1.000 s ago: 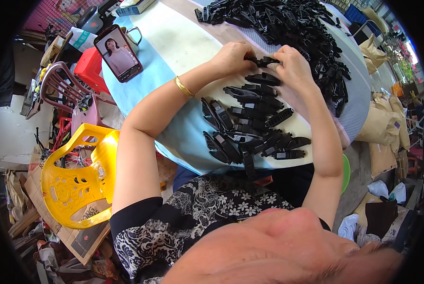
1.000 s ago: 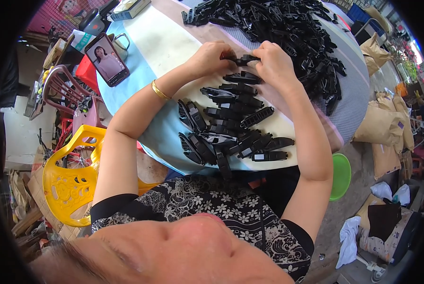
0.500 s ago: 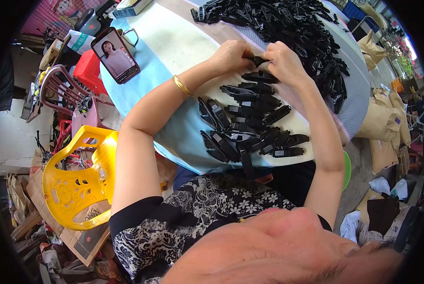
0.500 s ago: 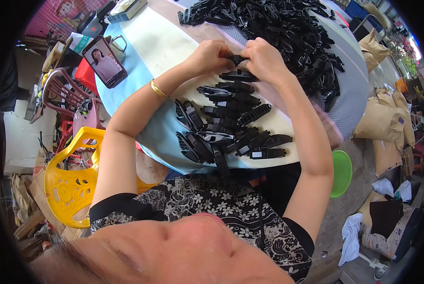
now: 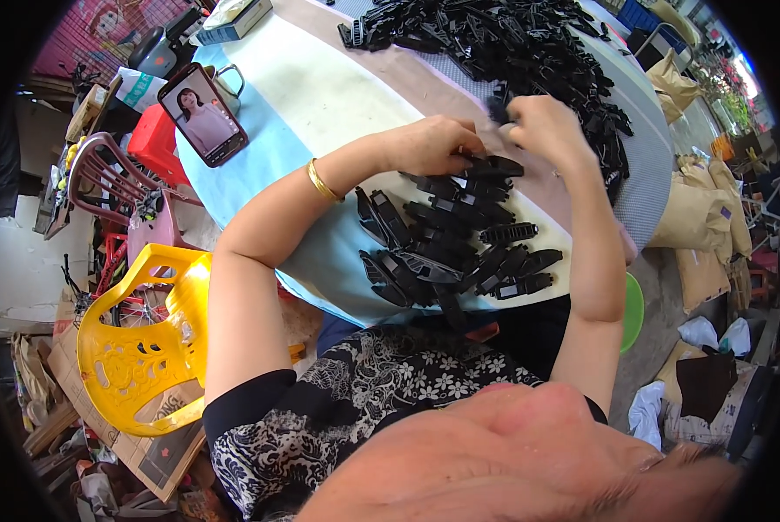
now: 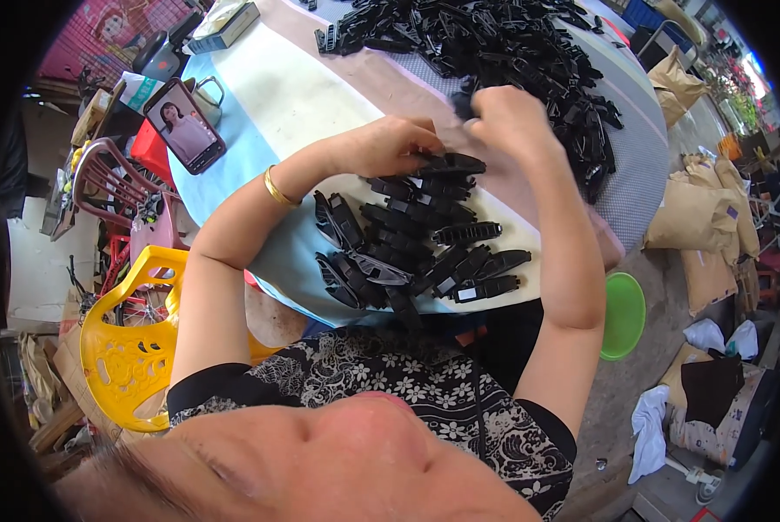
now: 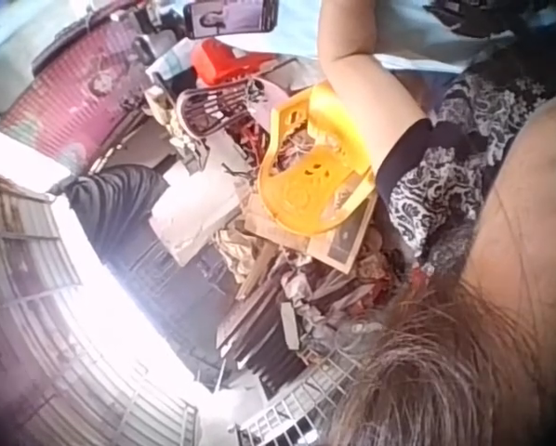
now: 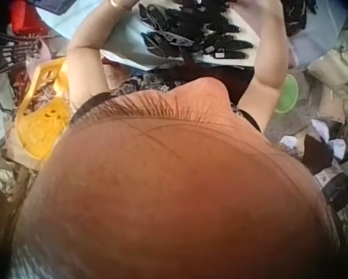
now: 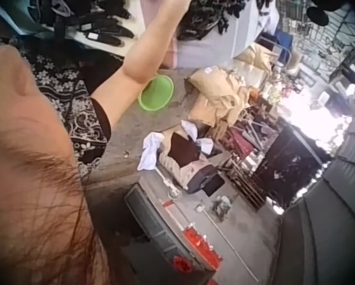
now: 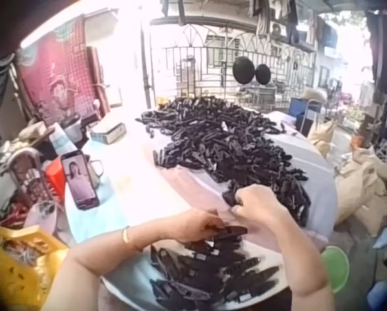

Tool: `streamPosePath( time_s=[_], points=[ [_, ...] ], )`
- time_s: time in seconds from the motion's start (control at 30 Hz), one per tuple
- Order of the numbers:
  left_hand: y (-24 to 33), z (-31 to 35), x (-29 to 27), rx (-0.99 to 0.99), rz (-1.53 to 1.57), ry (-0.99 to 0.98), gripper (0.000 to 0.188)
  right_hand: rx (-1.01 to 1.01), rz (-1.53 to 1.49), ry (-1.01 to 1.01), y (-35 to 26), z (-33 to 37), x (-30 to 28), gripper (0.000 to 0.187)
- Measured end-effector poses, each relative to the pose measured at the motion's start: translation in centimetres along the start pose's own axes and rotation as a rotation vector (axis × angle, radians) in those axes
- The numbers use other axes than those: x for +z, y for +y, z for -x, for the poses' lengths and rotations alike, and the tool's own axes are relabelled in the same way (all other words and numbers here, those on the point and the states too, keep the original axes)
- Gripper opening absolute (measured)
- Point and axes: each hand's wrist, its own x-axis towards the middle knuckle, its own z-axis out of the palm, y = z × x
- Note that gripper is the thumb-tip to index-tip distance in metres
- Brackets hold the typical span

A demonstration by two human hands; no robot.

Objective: Assembling small black plastic components by hand on a table.

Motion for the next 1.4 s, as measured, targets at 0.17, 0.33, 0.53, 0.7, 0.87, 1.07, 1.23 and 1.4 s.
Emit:
streamPosePath(
  time_s=[0.17,0.33,0.53,0.7,0.87,1.07,1.23,1.4],
  points=[
    [-1.0,0.0,-1.7,-0.06,-0.044,0.166,0.023,-0.224,-0.103,0.176,-1.6,-1.0,3.7,0.018],
    [-3.8,0.1,-0.7,0.043,-0.346,0.402,0.03,-0.14,-0.603,0.277,1.5,-3.0,2.2,0.027],
    [-3.5,-0.5,-0.1,0.008,-0.353,0.477,0.023,-0.044,-0.377,0.421,6.1,-6.1,2.0,0.022],
    [-4.0,-0.3,0.0,-0.005,-0.215,0.521,0.025,-0.166,0.094,0.292,1.7,-8.9,2.9,0.017],
    [-4.2,0.1,-0.5,-0.114,-0.129,0.472,0.038,-0.065,0.223,0.2,0.5,-9.9,3.2,0.015],
    [-3.1,0.3,-0.2,-0.202,-0.227,0.459,0.028,-0.291,0.201,0.342,0.7,-7.5,2.6,0.012],
    [-4.2,-0.6,-1.4,-0.367,-0.08,0.347,0.032,-0.168,-0.735,0.395,-0.3,-3.9,3.4,0.039],
    [-5.2,0.1,-1.3,-0.216,-0.35,0.422,0.035,-0.232,-0.869,0.213,0.2,-1.5,4.8,0.041]
  ],
)
